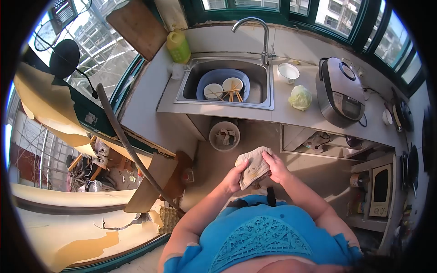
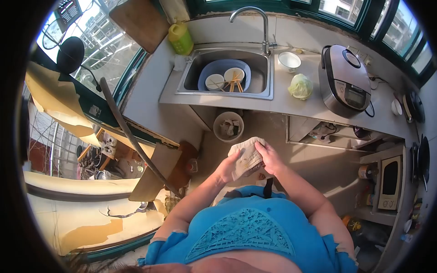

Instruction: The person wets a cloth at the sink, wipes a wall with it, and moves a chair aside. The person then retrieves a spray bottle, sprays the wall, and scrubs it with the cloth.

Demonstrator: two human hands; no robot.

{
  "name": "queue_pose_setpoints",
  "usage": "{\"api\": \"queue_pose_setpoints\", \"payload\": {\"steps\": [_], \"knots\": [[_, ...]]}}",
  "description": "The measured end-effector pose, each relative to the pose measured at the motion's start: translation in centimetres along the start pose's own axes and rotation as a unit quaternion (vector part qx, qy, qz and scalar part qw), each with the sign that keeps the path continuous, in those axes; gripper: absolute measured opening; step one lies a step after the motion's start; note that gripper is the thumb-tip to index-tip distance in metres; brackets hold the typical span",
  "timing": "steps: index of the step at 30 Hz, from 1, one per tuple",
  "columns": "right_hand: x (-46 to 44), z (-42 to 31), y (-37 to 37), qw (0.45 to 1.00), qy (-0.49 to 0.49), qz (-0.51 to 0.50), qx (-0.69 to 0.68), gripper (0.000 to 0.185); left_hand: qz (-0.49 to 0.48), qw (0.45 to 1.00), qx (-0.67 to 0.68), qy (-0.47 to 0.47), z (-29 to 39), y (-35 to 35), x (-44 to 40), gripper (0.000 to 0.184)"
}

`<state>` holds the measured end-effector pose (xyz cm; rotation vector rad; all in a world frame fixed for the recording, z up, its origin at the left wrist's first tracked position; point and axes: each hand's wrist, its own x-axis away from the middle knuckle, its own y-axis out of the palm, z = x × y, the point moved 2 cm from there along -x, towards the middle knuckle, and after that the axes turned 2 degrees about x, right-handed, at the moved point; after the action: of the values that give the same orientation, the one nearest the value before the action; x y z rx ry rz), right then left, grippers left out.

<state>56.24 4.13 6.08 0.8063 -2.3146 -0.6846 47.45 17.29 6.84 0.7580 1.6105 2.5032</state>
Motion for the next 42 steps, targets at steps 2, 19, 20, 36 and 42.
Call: {"api": "queue_pose_setpoints", "payload": {"steps": [2, 19, 20, 36, 42], "knots": [[-3.3, -3.1, 1.2, 1.0, 0.011, 0.011, 0.021, 0.032, 0.068, 0.996, -0.017, 0.058, 3.1, 1.4, -1.9, 0.053], [-23.9, -17.2, 0.7, 0.879, -0.136, 0.088, 0.448, 0.028, 0.209, 0.952, -0.083, 0.206, 28.4, -3.8, -13.8, 0.036], [-24.5, -19.1, 0.8, 0.85, -0.172, 0.105, 0.486, 0.027, 0.24, 0.935, -0.121, 0.232, 30.2, -4.0, -13.8, 0.037], [-42.3, -37.0, -11.2, 0.186, -0.371, 0.049, 0.909, 0.034, 0.069, 0.976, 0.093, 0.185, 39.6, -0.6, -20.1, 0.05], [-37.2, -32.4, -3.2, 0.505, -0.247, 0.044, 0.826, 0.023, 0.006, 0.975, 0.136, 0.174, 40.7, -0.5, -23.9, 0.059]]}}
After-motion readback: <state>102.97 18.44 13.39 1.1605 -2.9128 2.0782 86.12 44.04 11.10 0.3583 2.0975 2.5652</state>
